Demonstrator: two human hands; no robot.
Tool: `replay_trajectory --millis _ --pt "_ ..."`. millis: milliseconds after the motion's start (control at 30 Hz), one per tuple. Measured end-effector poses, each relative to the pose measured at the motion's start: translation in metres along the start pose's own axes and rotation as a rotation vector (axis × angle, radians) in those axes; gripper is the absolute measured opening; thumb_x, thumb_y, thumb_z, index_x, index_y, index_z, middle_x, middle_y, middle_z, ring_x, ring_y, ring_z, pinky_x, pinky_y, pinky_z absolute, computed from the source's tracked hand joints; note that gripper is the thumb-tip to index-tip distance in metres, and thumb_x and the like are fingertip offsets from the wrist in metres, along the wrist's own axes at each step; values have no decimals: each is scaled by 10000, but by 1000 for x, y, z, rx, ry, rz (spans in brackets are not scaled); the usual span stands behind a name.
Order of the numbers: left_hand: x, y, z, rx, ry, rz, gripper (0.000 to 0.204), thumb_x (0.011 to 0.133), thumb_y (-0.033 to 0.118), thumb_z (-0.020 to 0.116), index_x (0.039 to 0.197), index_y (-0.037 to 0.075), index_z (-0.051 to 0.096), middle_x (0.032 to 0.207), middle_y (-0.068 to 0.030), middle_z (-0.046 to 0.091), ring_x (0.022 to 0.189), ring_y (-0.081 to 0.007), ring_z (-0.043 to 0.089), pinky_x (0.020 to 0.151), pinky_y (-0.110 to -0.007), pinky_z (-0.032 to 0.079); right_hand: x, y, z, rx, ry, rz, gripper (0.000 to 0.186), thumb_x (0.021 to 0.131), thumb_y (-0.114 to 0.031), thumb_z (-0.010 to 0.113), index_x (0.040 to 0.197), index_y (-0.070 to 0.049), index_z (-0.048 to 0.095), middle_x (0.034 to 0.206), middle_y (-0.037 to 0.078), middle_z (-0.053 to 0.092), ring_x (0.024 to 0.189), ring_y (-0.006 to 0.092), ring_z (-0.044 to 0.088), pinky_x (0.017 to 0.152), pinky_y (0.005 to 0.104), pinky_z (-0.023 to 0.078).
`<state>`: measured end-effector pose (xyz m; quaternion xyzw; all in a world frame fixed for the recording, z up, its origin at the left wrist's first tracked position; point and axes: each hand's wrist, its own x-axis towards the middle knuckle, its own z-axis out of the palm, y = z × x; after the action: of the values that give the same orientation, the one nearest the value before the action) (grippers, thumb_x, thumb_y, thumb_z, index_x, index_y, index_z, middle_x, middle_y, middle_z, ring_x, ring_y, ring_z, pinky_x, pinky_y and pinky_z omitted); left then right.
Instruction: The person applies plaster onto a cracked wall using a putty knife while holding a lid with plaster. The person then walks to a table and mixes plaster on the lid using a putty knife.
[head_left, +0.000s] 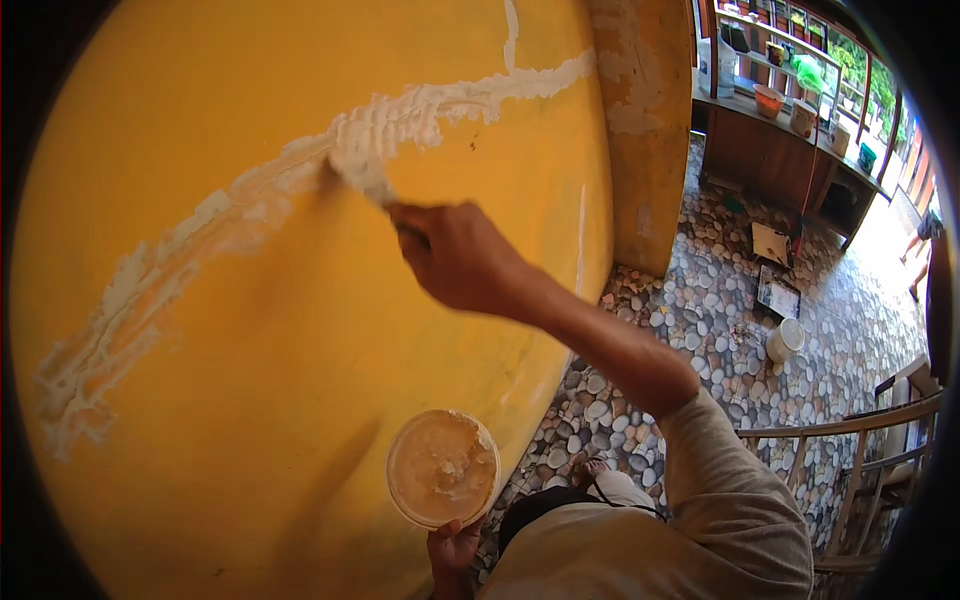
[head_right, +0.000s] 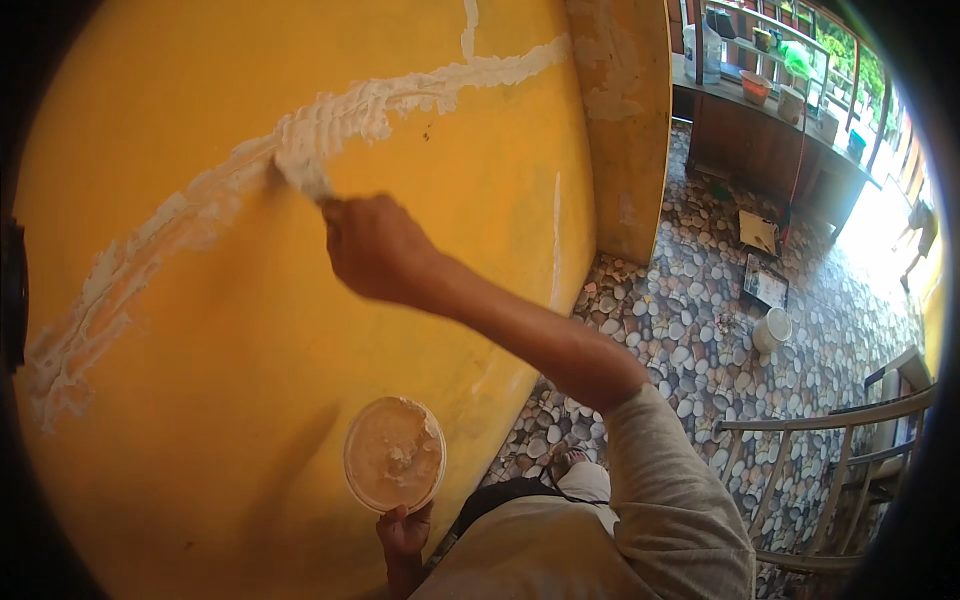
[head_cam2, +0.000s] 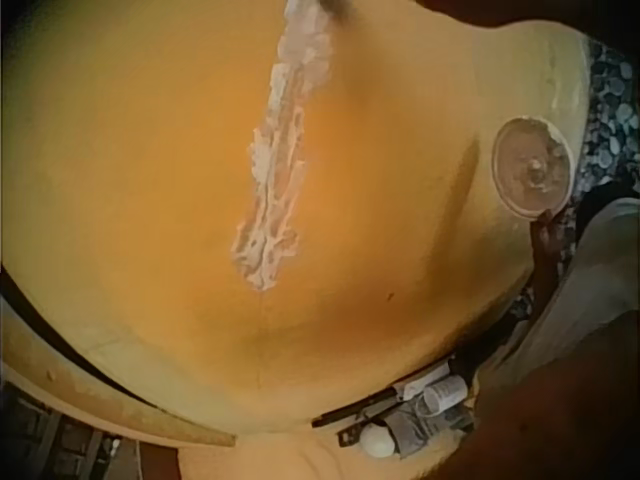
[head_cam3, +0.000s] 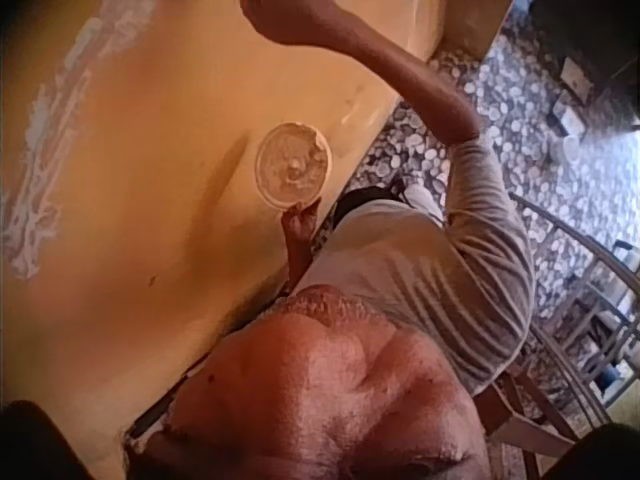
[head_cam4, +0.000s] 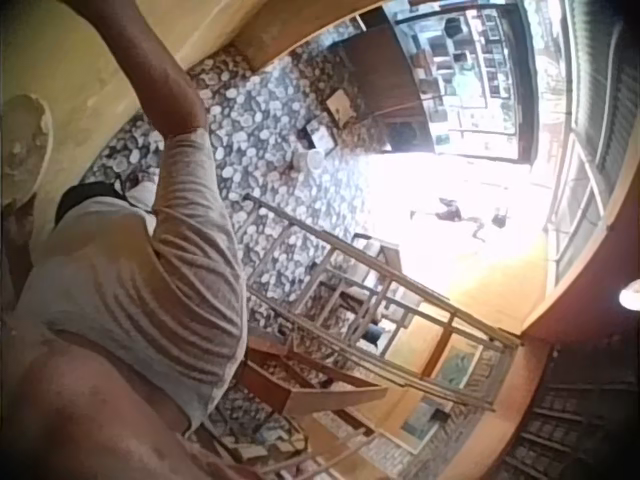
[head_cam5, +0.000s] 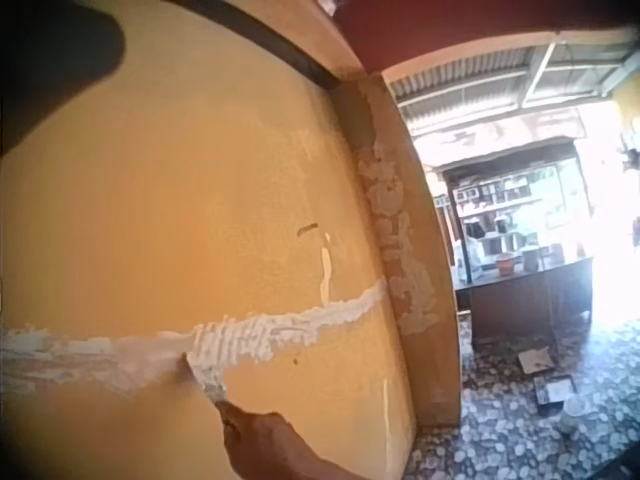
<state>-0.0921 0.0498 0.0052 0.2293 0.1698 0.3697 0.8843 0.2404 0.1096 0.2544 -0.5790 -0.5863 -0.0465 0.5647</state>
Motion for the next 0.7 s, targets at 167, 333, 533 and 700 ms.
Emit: replay_trajectory --millis 167,333,533,700 --pt "0 -1 0 1 4 20 665 757 0 635 1376 54 396 1366 -137 473 1262 -316 468 1028 -521 431 -36 -8 -31 465 -252 504 282 910 -142 534 1153 -19 608 686 133 633 450 190 580 434 328 470" --pt "1 0 7 36 22 0 668 754 6 640 1375 53 396 1363 -140 475 1258 -322 471 1022 -522 436 9 75 -92 603 -89 613 342 884 -200 615 1150 14 600 694 103 628 494 136 587 434 264 487" --pt "3 -3 7 4 36 5 629 755 19 635 1345 43 418 1333 -148 502 1206 -316 520 981 -493 486 73 109 -126 719 -136 697 259 856 -179 651 1002 34 622 746 165 625 546 189 603 453 277 505" --pt "4 -4 0 -21 55 13 605 756 24 636 1326 30 436 1301 -150 530 1168 -316 550 978 -494 490 95 103 -121 774 -217 651 250 869 -161 623 991 58 616 774 191 615 573 207 597 477 282 491"
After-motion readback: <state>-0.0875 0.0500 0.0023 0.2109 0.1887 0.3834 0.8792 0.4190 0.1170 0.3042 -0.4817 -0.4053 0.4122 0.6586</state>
